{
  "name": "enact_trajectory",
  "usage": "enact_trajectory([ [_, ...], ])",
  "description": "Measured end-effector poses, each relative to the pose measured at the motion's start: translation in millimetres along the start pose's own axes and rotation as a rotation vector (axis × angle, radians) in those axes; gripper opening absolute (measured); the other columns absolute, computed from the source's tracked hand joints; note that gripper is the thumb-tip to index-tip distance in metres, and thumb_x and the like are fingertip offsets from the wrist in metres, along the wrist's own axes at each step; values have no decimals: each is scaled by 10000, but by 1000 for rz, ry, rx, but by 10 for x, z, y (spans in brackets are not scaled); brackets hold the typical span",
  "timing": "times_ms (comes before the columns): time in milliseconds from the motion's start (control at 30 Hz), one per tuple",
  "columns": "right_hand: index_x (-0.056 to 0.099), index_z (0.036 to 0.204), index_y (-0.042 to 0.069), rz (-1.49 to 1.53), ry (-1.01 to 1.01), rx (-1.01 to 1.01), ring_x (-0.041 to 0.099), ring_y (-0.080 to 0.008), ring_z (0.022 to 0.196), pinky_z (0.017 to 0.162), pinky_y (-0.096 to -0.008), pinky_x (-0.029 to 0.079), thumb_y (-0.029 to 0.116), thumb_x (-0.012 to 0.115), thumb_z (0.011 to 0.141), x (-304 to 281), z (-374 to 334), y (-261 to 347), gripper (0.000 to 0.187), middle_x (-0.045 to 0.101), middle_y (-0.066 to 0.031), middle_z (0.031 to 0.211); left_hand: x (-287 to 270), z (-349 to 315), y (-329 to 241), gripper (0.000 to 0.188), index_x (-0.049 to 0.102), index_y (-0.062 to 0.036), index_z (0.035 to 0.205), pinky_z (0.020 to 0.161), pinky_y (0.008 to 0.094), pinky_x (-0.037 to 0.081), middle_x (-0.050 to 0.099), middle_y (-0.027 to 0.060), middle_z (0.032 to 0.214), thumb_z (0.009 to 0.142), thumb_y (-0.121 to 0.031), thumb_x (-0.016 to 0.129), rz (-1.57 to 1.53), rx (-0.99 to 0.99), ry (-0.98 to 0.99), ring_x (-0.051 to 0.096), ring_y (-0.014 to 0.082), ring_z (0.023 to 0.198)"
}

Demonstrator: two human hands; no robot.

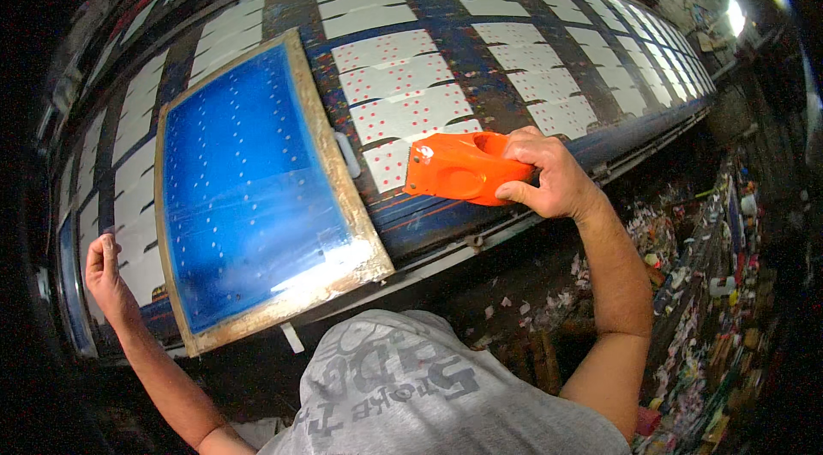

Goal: The person aligns a blue perforated screen panel within a wooden frame, then repeatedly picks up an orange tape dispenser, pulls tape, and applies it to the frame edges. The person smooths the tape and adjusts the panel position multiple times.

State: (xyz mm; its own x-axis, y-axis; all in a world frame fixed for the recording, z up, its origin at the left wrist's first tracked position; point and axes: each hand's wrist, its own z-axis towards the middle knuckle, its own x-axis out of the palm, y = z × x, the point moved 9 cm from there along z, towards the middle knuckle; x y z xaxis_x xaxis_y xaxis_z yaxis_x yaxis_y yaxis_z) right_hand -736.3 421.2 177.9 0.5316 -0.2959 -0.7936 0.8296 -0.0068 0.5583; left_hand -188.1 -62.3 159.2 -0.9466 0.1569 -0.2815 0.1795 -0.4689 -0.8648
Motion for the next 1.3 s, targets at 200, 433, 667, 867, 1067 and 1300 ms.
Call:
enact_trajectory([
  [200,750,1077,-32,-346,-223,38,700,-417,1075,1128,-532,510,244,932,833,-323,-483,-244,411,757,-198,1061,767,171,-757,157,794,-19,1152,969,284,508,738,25,1084,1096,-162,764,-104,97,14,652,102,1024],
  [433,733,1174,-13,-617,-515,522,738,-403,1079,957,-488,561,267,819,1020,-646,-905,-876,331,774,-224,1111,2089,-707,-2629,68,801,-22,1024,1261,633,371,729,66,947,964,-22,833,82,746,318,664,211,948],
  [667,765,1130,48,-673,-753,803,766,-480,954,820,-534,589,460,767,1023,-750,-980,-1355,426,794,-250,1027,3099,-1516,-3560,302,827,-201,991,1192,581,473,672,-10,835,727,-139,959,213,1124,416,699,223,882],
  [867,782,1234,114,-794,-639,1113,767,-471,1092,988,-623,537,559,666,1043,-663,-994,-1827,498,806,-234,1144,3449,-1572,-3851,254,834,-152,1011,1130,562,517,696,9,847,788,-76,928,119,1314,318,706,245,883],
  [1067,745,1298,85,-732,-614,1155,777,-402,1071,1057,-569,460,475,698,1044,-401,-1431,-2136,467,807,-233,1128,3455,-1338,-4338,160,803,-60,949,1115,509,541,733,55,838,839,-7,907,162,1458,253,712,218,812],
  [1300,754,1110,42,-765,-582,965,731,-399,1061,1081,-550,448,411,747,1038,441,-1328,-2268,376,786,-224,1006,3445,-863,-4438,142,757,-60,970,879,305,559,695,33,915,906,21,854,292,1232,537,673,114,861],
])
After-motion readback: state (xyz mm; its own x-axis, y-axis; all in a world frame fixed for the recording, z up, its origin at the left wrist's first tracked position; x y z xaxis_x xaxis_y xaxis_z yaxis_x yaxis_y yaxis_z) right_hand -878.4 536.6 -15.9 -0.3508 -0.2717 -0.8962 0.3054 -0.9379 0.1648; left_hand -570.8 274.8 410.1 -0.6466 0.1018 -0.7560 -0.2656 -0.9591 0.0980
